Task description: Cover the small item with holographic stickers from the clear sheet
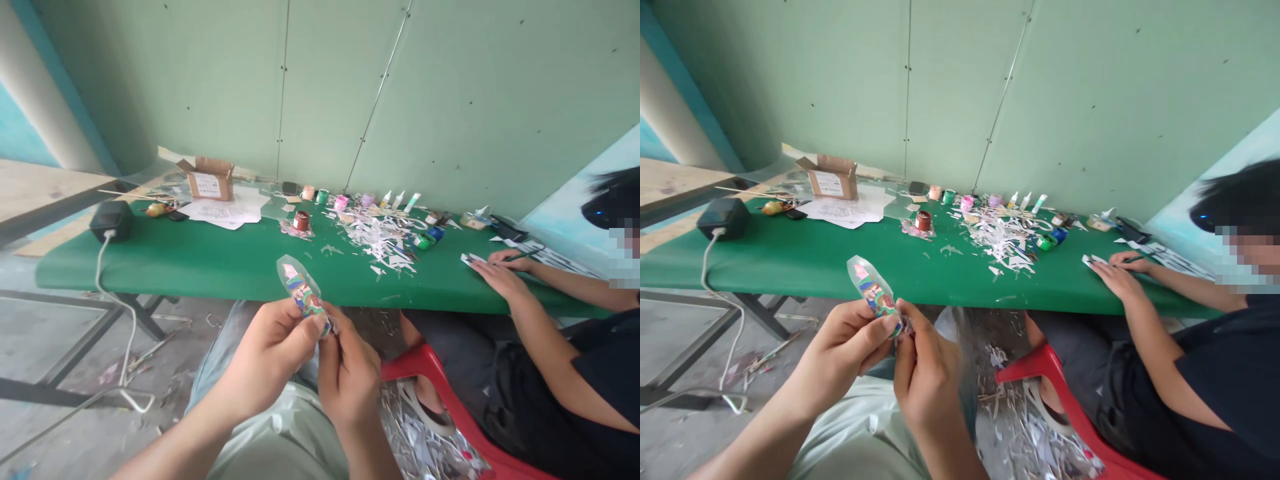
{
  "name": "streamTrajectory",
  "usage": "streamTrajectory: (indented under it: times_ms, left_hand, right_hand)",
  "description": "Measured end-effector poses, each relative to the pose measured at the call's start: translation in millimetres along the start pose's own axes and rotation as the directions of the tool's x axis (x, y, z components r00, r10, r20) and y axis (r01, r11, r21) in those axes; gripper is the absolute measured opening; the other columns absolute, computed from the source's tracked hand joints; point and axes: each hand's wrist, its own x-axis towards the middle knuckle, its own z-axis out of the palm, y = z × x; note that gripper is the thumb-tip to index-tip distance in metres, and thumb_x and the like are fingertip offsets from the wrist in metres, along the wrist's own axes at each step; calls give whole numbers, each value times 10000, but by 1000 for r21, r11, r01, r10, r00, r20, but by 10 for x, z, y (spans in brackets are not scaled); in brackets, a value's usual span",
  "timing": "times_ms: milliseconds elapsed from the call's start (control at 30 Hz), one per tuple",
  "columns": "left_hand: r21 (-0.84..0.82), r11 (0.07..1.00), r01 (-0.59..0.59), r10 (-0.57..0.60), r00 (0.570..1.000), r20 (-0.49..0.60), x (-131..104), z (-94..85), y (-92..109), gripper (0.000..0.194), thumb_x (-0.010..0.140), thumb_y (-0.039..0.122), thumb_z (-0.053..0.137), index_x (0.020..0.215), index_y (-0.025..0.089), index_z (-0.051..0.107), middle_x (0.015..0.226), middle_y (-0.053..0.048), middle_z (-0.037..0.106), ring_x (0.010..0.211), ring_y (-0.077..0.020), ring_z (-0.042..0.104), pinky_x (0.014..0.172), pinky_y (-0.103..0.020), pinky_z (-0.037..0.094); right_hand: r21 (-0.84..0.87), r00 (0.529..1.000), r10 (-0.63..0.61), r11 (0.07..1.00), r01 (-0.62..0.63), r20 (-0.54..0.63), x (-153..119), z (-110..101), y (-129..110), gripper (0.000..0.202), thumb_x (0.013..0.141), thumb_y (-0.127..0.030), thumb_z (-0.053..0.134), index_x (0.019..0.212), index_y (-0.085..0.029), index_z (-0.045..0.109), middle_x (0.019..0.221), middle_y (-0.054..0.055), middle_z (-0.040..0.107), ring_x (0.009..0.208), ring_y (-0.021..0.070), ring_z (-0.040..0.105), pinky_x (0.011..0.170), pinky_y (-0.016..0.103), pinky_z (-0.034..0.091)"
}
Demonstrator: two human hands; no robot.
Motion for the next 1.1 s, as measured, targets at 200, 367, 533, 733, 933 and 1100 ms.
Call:
streamTrajectory:
  times_ms: [200,367,533,733,933,1100]
  left_hand:
    - [93,995,21,-24,999,28,-25,-88,10,346,920,418,625,702,164,537,530,94,266,478,-50,166,430,-212,159]
    - [137,990,26,-32,999,41,-12,-104,39,321,926,408,608,727,163,551,570,84,253,512,-62,172,446,-217,169]
    - [85,994,73,-78,995,57,-12,-107,53,333,918,437,616,743,163,542,544,93,310,484,-52,189,440,-209,184]
    - [95,992,86,-81,995,-61,-30,-59,80,424,956,469,531,654,183,444,482,81,365,450,-49,252,437,-204,207]
    - [108,994,6,2,997,-72,-35,-17,67,399,951,466,548,682,178,487,479,89,371,433,-44,233,416,-196,198]
    - [92,996,9,0,996,-89,-22,6,65,411,941,464,558,657,185,461,471,87,367,424,-44,229,406,-197,192]
  right_hand:
    - [5,998,-24,1000,23,63,11,-31,41,304,1009,-146,426,1233,-141,631,1046,110,800,886,186,789,730,217,631]
    - [-10,998,-16,1000,17,63,-3,-18,33,328,1009,-143,417,1256,-130,634,1055,118,798,895,189,789,719,216,631]
    - [-46,998,-1,999,4,69,11,-14,15,333,1034,-181,381,1246,-119,629,1054,128,795,882,190,789,717,225,633]
    - [106,990,46,993,-61,136,24,-25,-9,326,998,-124,426,1270,-167,601,1116,102,783,974,179,773,795,222,628]
    - [175,992,82,980,-98,95,-5,17,-45,303,1000,-119,424,1241,-157,604,1111,108,782,962,183,775,786,219,630]
    - [204,990,107,971,-125,95,-23,22,-43,287,1007,-132,424,1223,-159,612,1107,106,785,931,177,781,770,211,631]
